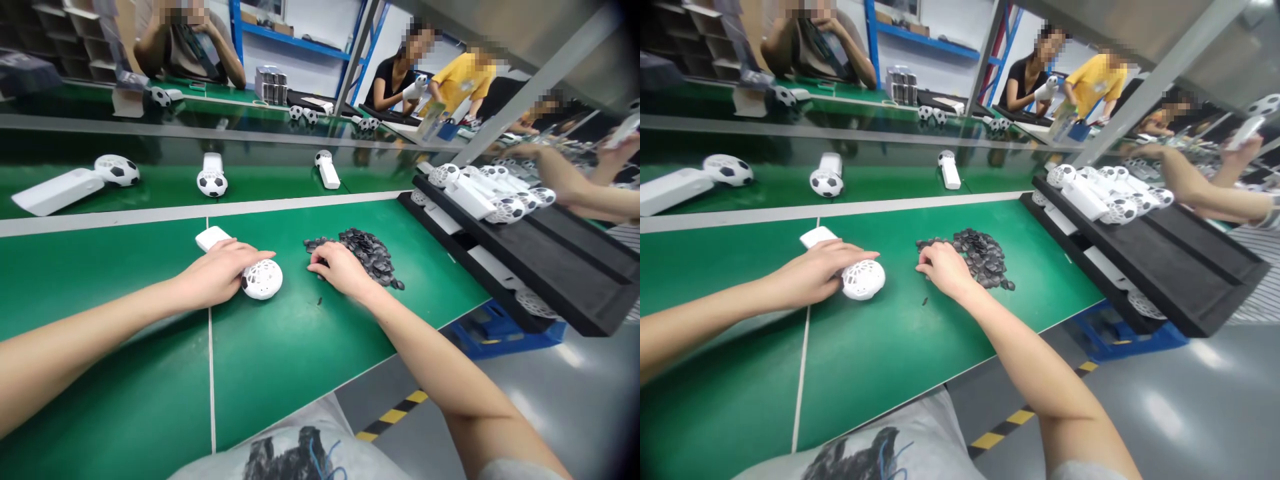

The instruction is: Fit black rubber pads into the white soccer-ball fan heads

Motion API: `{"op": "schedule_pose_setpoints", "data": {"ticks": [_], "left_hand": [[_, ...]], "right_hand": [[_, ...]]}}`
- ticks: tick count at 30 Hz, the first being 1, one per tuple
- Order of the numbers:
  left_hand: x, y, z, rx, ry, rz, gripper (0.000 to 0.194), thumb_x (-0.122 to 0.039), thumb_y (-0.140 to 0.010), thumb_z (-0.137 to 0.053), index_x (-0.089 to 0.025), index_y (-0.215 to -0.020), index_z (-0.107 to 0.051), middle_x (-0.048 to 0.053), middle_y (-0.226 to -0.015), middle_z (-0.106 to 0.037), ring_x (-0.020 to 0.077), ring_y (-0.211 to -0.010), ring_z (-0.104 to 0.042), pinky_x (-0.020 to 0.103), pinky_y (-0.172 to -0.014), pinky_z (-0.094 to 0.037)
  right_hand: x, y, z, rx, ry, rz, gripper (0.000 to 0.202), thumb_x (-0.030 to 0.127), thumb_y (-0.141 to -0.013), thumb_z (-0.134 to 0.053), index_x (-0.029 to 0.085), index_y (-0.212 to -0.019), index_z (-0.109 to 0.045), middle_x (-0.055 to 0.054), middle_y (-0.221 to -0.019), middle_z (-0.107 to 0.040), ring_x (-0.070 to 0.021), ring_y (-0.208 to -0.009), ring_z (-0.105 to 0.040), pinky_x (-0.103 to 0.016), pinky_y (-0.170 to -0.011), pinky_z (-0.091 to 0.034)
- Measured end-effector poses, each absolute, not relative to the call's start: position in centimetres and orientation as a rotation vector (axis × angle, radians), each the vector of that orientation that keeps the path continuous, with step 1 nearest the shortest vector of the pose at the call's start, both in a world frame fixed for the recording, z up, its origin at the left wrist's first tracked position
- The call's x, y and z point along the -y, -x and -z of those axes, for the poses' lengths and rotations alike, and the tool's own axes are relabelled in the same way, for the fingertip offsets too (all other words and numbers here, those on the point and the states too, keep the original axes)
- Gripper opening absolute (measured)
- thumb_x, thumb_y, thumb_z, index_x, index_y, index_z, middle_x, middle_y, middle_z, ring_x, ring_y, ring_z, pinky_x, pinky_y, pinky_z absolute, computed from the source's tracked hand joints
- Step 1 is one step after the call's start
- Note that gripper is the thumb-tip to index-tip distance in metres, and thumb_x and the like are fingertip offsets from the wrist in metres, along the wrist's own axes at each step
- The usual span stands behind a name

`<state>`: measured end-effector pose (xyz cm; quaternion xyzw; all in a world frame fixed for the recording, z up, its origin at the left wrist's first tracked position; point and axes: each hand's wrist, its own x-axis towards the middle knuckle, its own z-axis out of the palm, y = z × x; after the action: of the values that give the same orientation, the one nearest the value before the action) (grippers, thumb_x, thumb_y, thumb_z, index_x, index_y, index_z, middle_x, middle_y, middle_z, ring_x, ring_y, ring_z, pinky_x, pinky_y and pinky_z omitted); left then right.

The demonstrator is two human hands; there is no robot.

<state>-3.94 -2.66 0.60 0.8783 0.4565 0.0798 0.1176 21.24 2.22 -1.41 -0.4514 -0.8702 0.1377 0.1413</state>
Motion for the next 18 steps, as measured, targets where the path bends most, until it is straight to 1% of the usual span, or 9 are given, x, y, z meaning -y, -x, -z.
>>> {"op": "schedule_pose_setpoints", "data": {"ticks": [2, 3, 4, 6, 8, 10, 13, 18], "left_hand": [[2.7, 3.8, -0.5, -1.345, -2.574, -0.257, 0.062, -0.002, -0.07, -0.036, -0.023, -0.127, -0.045, 0.005, -0.121, -0.055, 0.0212, -0.113, -0.045, 0.039, -0.098, -0.03], [2.8, 3.7, -0.4, -1.348, -2.572, -0.263, 0.061, -0.002, -0.07, -0.035, -0.022, -0.127, -0.045, 0.005, -0.123, -0.055, 0.0209, -0.114, -0.045, 0.04, -0.099, -0.029], [2.8, 3.7, -0.4, -1.351, -2.569, -0.267, 0.061, -0.002, -0.07, -0.035, -0.022, -0.127, -0.046, 0.005, -0.123, -0.055, 0.0207, -0.114, -0.045, 0.04, -0.099, -0.029], [2.9, 3.6, -0.3, -1.356, -2.565, -0.274, 0.061, -0.003, -0.07, -0.035, -0.022, -0.127, -0.046, 0.005, -0.123, -0.055, 0.0206, -0.115, -0.045, 0.04, -0.1, -0.029], [3.0, 3.6, -0.3, -1.356, -2.566, -0.281, 0.061, -0.005, -0.07, -0.036, -0.023, -0.127, -0.045, 0.004, -0.124, -0.054, 0.021, -0.116, -0.044, 0.041, -0.101, -0.029], [3.0, 3.6, -0.2, -1.35, -2.57, -0.279, 0.061, -0.006, -0.07, -0.036, -0.024, -0.127, -0.045, 0.004, -0.125, -0.053, 0.0219, -0.116, -0.044, 0.042, -0.101, -0.029], [2.8, 3.7, -0.1, -1.354, -2.569, -0.27, 0.061, -0.007, -0.07, -0.036, -0.024, -0.127, -0.045, 0.005, -0.125, -0.054, 0.0228, -0.115, -0.045, 0.043, -0.1, -0.03], [3.0, 3.7, -0.1, -1.355, -2.58, -0.258, 0.06, -0.007, -0.07, -0.036, -0.022, -0.128, -0.044, 0.006, -0.127, -0.052, 0.0233, -0.116, -0.044, 0.044, -0.1, -0.03]], "right_hand": [[-1.7, -21.4, 1.3, 2.52, 1.308, -0.449, 0.006, 0.018, -0.078, -0.061, 0.018, -0.073, -0.06, -0.001, -0.065, -0.058, -0.0151, -0.07, -0.054, -0.027, -0.067, -0.041], [-1.4, -21.6, 1.1, 2.52, 1.313, -0.456, 0.003, 0.018, -0.079, -0.061, 0.018, -0.076, -0.06, -0.001, -0.067, -0.058, -0.0149, -0.069, -0.054, -0.027, -0.065, -0.041], [-1.1, -21.8, 1.0, 2.518, 1.317, -0.445, 0.001, 0.019, -0.079, -0.061, 0.017, -0.08, -0.061, -0.002, -0.073, -0.059, -0.0152, -0.071, -0.054, -0.027, -0.066, -0.042], [-0.5, -22.3, 0.5, 2.513, 1.312, -0.384, 0.008, 0.021, -0.079, -0.061, 0.018, -0.086, -0.062, -0.005, -0.085, -0.06, -0.0176, -0.08, -0.055, -0.03, -0.072, -0.043], [0.0, -23.0, 0.0, 2.485, 1.32, -0.329, 0.009, 0.021, -0.081, -0.059, 0.019, -0.088, -0.064, -0.007, -0.09, -0.061, -0.0198, -0.088, -0.055, -0.033, -0.078, -0.043], [0.3, -23.6, -0.5, 2.445, 1.332, -0.318, 0.008, 0.02, -0.082, -0.057, 0.019, -0.084, -0.065, -0.006, -0.087, -0.061, -0.0201, -0.088, -0.055, -0.035, -0.08, -0.043], [0.9, -24.0, -0.6, 2.429, 1.353, -0.395, 0.009, 0.02, -0.081, -0.058, 0.02, -0.08, -0.066, -0.005, -0.083, -0.062, -0.0177, -0.081, -0.057, -0.032, -0.076, -0.045], [1.5, -23.6, 0.5, 2.475, 1.466, -0.511, 0.008, 0.021, -0.077, -0.063, 0.02, -0.085, -0.065, -0.003, -0.083, -0.061, -0.0157, -0.075, -0.057, -0.029, -0.07, -0.045]]}}
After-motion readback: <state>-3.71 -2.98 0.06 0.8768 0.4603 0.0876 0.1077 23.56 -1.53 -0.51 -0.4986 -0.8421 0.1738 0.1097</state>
